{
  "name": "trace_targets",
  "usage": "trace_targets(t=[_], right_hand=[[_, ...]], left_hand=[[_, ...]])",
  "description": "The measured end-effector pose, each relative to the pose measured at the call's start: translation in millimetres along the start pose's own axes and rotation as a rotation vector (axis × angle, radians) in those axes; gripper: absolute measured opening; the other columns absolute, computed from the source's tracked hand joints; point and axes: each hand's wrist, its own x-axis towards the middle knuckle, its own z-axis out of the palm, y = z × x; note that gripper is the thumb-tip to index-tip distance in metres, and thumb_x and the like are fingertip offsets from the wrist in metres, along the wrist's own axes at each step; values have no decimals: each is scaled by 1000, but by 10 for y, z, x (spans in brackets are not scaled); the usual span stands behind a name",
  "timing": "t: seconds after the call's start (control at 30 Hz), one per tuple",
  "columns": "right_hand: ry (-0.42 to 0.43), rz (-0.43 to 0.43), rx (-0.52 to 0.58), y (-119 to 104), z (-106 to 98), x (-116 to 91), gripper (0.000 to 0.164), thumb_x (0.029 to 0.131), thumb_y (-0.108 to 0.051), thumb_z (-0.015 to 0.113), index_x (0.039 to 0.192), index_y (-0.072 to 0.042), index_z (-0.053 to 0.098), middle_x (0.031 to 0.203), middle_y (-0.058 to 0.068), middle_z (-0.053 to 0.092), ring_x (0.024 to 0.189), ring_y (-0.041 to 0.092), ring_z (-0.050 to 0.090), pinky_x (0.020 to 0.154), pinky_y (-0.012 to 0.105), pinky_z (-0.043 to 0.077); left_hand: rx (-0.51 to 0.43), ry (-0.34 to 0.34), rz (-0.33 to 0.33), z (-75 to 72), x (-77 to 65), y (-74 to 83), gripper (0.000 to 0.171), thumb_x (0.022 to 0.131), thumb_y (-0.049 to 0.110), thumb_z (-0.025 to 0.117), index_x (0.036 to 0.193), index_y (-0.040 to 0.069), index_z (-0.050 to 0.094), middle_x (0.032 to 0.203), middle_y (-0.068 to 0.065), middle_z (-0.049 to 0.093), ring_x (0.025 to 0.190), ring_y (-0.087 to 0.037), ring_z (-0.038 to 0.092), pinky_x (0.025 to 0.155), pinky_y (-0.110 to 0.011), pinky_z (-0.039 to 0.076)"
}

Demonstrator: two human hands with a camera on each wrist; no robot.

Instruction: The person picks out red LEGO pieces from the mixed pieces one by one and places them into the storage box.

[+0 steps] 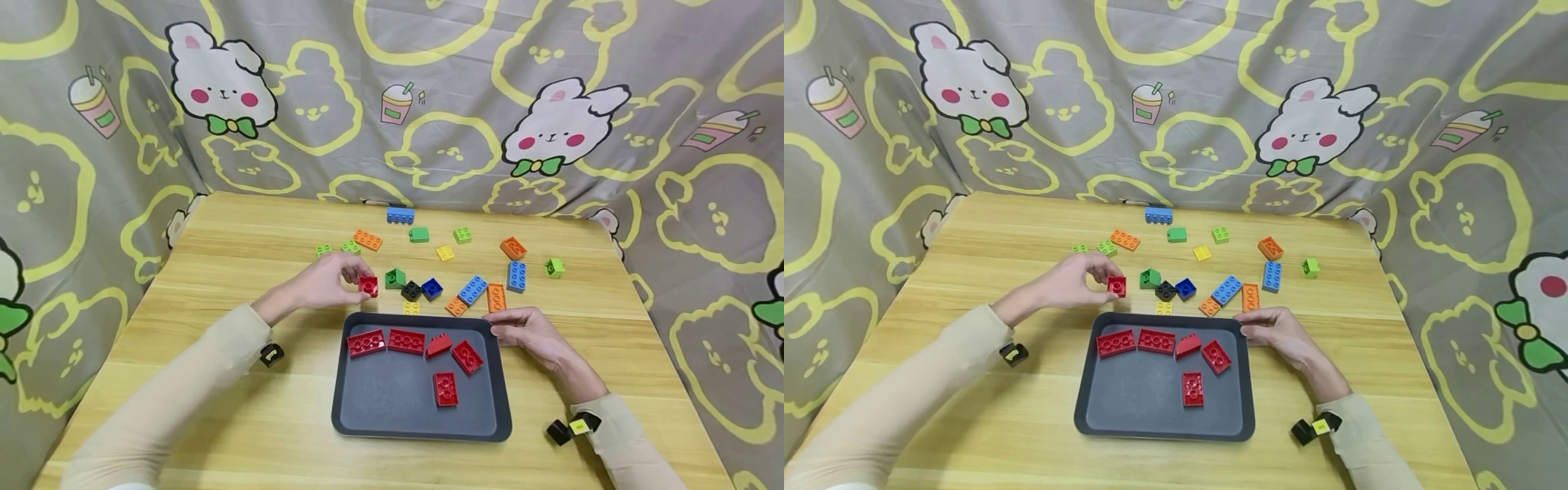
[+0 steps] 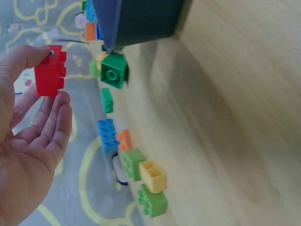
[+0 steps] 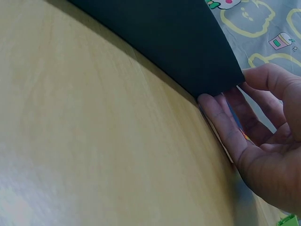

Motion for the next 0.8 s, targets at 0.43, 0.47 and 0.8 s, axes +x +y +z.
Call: trace_targets(t=[0.43,0.47,0.8], right_hand=[[-3,-9,-3,12,-4,1,25,98,0,70,120,-4,79,109,-2,82,97,11,79,85,29,67],[-3,-9,-4,12,-4,2,25,98,0,70,121,-4,79,109,-2,82,97,12,79,85,29,67],[-7,-20,2,10,-1,2,26,98,0,70,122,1,77,109,-1,82,97,13,79,85,30,68]], left_hand=[[23,-23,115,76,-131,234,29,85,21,86,111,15,76,104,3,73,95,-17,68,90,-42,61],[25,-27,124,91,-139,250,29,85,21,86,110,15,76,103,3,72,94,-18,68,89,-41,62],[50,-62,207,219,-176,394,29,86,22,86,112,14,77,101,2,74,89,-11,66,77,-30,61]])
